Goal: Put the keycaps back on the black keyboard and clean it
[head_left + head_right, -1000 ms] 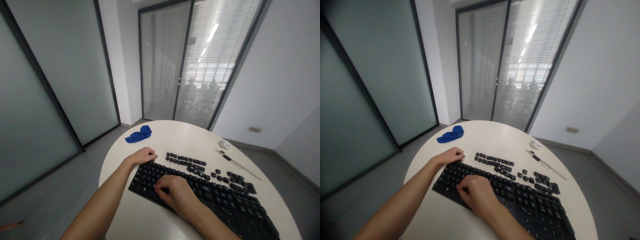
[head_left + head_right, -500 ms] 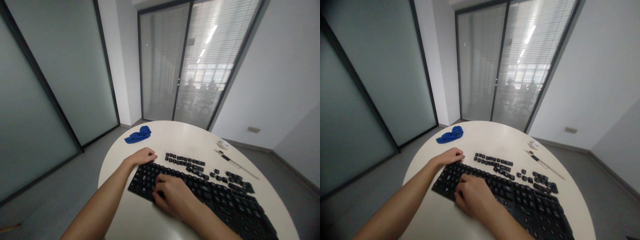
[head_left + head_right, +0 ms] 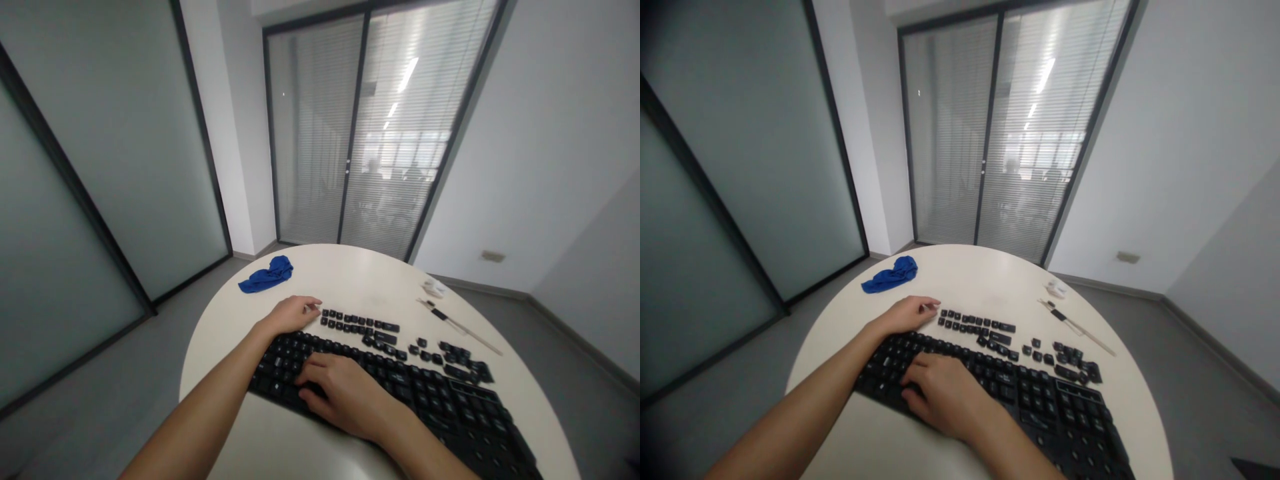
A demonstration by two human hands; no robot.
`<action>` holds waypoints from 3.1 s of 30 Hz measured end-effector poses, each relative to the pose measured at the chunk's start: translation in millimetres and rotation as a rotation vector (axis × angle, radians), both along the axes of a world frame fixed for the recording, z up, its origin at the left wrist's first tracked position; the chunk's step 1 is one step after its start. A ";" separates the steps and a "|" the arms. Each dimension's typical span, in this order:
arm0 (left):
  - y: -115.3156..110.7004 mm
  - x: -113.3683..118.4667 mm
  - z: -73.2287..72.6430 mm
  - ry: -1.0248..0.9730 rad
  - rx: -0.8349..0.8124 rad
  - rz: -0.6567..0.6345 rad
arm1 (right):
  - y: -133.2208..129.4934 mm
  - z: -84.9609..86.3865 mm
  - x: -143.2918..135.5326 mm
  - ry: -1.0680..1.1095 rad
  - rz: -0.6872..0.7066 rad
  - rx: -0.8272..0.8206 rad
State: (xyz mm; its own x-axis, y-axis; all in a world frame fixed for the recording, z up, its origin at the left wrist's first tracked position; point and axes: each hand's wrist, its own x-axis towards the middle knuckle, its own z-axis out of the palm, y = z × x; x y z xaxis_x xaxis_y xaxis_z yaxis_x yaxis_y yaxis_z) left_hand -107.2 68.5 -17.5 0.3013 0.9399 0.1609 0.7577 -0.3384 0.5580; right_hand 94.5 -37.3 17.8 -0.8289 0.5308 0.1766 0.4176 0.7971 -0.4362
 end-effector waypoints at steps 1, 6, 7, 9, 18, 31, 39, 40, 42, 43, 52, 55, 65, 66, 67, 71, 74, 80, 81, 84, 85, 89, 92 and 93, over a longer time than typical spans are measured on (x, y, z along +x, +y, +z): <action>2.7 1.0 0.1 0.011 -0.008 -0.011 | 0.5 -0.2 1.1 0.001 0.004 0.002; 19.3 6.9 -1.7 0.021 -0.033 -0.040 | 3.3 -1.1 8.3 0.015 -0.009 -0.008; 22.5 8.2 -2.7 0.021 -0.038 -0.041 | 3.7 -1.3 9.7 0.017 -0.019 -0.011; 27.7 10.2 -4.9 0.020 -0.047 -0.044 | 4.4 -1.6 12.0 0.018 -0.030 -0.016; 28.7 13.3 -8.3 -0.011 -0.056 -0.036 | 4.1 0.3 15.1 0.026 -0.012 -0.024; -23.5 6.2 23.2 -0.281 0.024 -0.149 | 22.9 2.5 22.3 0.317 -0.445 0.084; -41.5 16.3 34.3 -0.265 -0.061 -0.332 | 28.2 -9.1 23.1 0.347 -0.407 0.120; -41.4 15.8 34.6 -0.255 -0.061 -0.342 | 28.3 -9.8 22.6 0.341 -0.413 0.120; -39.9 13.1 34.3 -0.221 -0.056 -0.338 | 28.1 -10.5 21.6 0.339 -0.422 0.109; -38.4 10.8 33.5 -0.201 -0.041 -0.318 | 27.7 -10.7 20.9 0.338 -0.423 0.098; -16.4 -13.9 12.3 -0.018 0.071 -0.070 | 16.4 -22.2 4.7 0.224 -0.317 0.074; -16.0 -14.0 10.4 -0.013 0.064 -0.073 | 16.3 -28.9 -0.1 0.189 -0.308 0.087; -18.2 -12.3 9.8 -0.007 0.041 -0.073 | 14.2 -27.4 0.5 0.175 -0.279 0.056; -18.0 -12.4 9.8 -0.007 0.037 -0.072 | 14.0 -26.7 1.2 0.174 -0.281 0.057; -17.7 -12.5 9.7 -0.008 0.035 -0.073 | 14.0 -26.4 1.9 0.174 -0.284 0.060; -17.3 -12.8 8.9 -0.017 0.035 -0.074 | 15.1 -29.1 3.9 0.164 -0.265 0.099; -17.6 -13.2 8.2 -0.019 0.042 -0.077 | 16.2 -32.8 3.6 0.150 -0.235 0.146; -17.7 -13.3 8.4 -0.012 0.031 -0.076 | 15.1 -33.3 0.6 0.125 -0.187 0.215; -17.7 -13.2 8.4 -0.010 0.035 -0.076 | 15.0 -33.0 0.3 0.128 -0.180 0.215; -17.8 -13.2 8.2 -0.005 0.043 -0.075 | 16.4 -32.9 0.7 0.148 -0.191 0.194; -17.9 -13.2 8.1 -0.005 0.043 -0.075 | 17.5 -33.1 1.1 0.160 -0.200 0.177; -18.4 -13.1 8.4 -0.004 0.041 -0.074 | 20.7 -32.0 2.3 0.204 -0.179 0.115; -18.4 -12.8 9.2 0.011 0.037 -0.073 | 19.0 -28.1 1.1 0.198 -0.191 0.095; -18.4 -12.8 9.4 0.017 0.037 -0.072 | 17.8 -26.8 0.4 0.194 -0.207 0.089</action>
